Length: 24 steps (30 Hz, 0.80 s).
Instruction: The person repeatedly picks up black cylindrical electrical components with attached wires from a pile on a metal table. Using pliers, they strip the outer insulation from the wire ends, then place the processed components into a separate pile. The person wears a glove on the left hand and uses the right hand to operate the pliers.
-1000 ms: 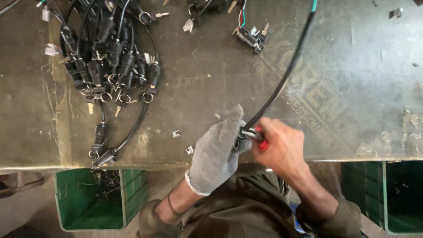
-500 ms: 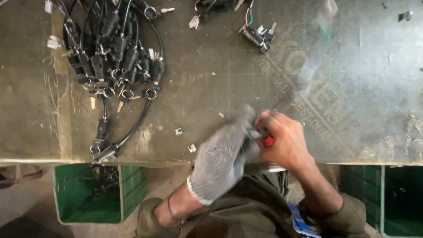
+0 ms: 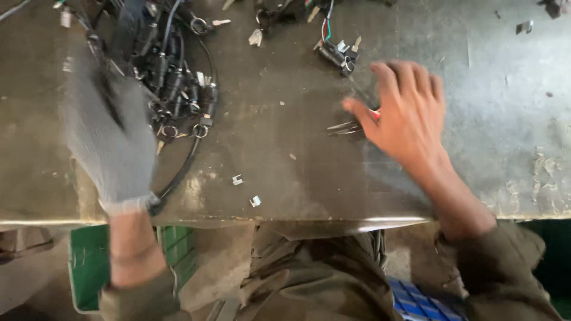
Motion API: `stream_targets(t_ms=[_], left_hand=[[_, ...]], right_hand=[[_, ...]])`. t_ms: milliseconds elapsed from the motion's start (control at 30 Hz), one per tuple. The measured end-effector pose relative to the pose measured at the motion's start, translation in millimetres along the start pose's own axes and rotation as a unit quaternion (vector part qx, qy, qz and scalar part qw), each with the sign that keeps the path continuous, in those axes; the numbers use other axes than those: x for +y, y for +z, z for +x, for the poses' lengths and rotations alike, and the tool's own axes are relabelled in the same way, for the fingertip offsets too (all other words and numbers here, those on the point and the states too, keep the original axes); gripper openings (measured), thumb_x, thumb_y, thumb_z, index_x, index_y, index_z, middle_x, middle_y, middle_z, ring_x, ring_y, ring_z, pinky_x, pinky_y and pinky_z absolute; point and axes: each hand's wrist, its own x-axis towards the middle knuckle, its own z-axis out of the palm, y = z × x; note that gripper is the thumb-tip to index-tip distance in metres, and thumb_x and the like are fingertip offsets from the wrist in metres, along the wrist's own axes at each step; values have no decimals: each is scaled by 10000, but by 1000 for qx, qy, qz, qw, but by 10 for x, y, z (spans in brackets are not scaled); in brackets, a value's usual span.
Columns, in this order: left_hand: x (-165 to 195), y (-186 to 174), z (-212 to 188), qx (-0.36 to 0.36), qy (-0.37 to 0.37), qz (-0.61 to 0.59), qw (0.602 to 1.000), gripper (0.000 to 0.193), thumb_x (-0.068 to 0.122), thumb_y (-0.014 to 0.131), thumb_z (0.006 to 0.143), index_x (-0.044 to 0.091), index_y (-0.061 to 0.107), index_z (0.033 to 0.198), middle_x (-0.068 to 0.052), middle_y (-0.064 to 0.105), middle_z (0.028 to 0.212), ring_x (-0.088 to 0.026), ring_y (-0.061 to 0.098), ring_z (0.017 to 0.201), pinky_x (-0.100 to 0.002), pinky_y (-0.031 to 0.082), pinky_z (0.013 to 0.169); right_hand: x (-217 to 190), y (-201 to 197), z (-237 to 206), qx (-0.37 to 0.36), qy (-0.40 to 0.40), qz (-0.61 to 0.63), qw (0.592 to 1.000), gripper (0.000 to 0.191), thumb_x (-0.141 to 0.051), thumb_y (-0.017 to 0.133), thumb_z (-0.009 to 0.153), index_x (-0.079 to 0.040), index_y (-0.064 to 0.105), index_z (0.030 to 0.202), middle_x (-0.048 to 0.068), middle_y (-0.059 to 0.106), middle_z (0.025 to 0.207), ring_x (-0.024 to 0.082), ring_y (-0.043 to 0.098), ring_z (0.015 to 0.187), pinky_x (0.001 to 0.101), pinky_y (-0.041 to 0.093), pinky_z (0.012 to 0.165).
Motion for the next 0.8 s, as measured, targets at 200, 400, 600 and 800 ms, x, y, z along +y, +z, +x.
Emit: stream_targets(t_ms=[200, 400, 600, 800], left_hand=[[-107, 699, -524, 60, 342, 125, 930, 457, 325, 724, 1033, 39, 587, 1363, -188, 657, 1281, -367, 631, 1173, -463, 503, 1054], [353, 1338, -724, -221, 75, -355, 905, 472, 271, 632, 1017, 72, 534, 1433, -83, 685, 1222, -153, 672, 1082, -309, 543, 978], [296, 1203, -1005, -261, 94, -339, 899, 280, 230, 556, 1101, 49, 635, 1299, -58, 724, 1119, -136, 674, 966, -299, 574, 891], [180, 830, -1362, -236, -43, -429, 871, 214, 152, 516, 1106, 13, 574, 1259, -26, 615, 955, -114, 540, 803, -293, 496, 720]], right_hand=[[-16, 592, 568, 47, -18, 49, 998, 382, -386, 791, 986, -91, 666, 1194, 128, 604, 1227, 353, 546, 1134, 468, 429, 954], [-397, 290, 178, 16, 121, 219, 968, 322, -271, 737, 994, -29, 538, 921, 145, 568, 828, 371, 570, 775, 480, 435, 709], [-1009, 74, -533, 31, 35, 209, 977, 517, -228, 771, 675, 36, 593, 1082, 213, 627, 976, 408, 587, 884, 463, 460, 753], [-1036, -40, -456, -42, 209, 506, 836, 159, -203, 566, 983, -65, 644, 998, 57, 705, 913, 215, 641, 890, 337, 504, 836]])
